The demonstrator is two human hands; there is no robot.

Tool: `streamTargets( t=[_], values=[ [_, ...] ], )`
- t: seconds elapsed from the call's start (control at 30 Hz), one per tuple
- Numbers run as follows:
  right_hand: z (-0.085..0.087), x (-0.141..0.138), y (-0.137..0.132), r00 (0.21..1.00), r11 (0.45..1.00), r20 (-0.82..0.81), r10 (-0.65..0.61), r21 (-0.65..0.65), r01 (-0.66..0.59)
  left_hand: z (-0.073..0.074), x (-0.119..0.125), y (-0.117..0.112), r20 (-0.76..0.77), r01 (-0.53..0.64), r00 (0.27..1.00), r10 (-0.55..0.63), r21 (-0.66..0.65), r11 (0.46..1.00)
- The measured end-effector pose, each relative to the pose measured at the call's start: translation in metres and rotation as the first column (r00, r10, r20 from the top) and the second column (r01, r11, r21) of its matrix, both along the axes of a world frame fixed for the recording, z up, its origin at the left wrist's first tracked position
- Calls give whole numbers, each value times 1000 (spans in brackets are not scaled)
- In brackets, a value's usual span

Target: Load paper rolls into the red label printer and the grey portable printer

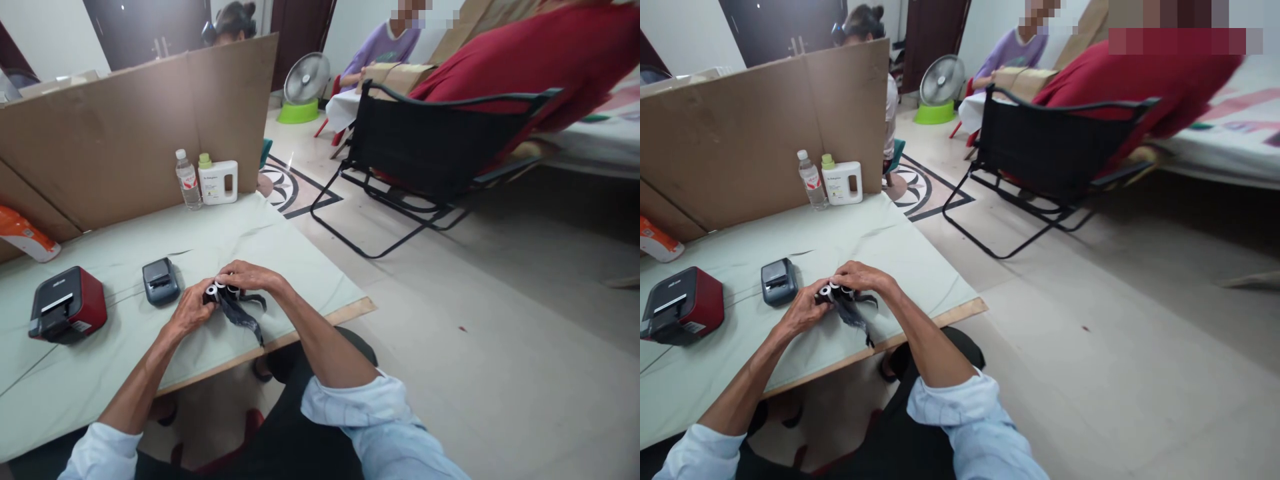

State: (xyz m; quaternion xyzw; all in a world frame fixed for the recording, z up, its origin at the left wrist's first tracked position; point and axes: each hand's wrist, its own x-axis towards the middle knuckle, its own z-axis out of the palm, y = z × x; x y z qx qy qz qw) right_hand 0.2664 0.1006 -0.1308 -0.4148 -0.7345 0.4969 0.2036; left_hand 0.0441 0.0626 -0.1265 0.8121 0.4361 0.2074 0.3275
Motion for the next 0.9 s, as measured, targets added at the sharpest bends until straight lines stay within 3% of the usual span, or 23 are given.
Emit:
streamTargets(
  t=[0.33,0.57,0.67,0.8,0.9],
  values=[
    [-1,-21,-11,986,990,-133,105,-82,-116,-13,-30,-11,-139,55,990,-25,215,975],
    [6,-16,-13,989,984,-99,113,-125,-125,-19,-44,-13,-114,95,991,-73,203,975],
    [8,-14,-13,994,991,-76,81,-101,-88,-14,-51,-21,-104,70,993,-49,205,976],
    [8,-12,-13,998,999,-66,14,-46,-17,4,-60,-35,-72,36,997,-16,280,959],
    [6,-13,-11,995,997,-76,-60,35,62,22,-76,-37,8,-119,992,126,387,914]
  ],
)
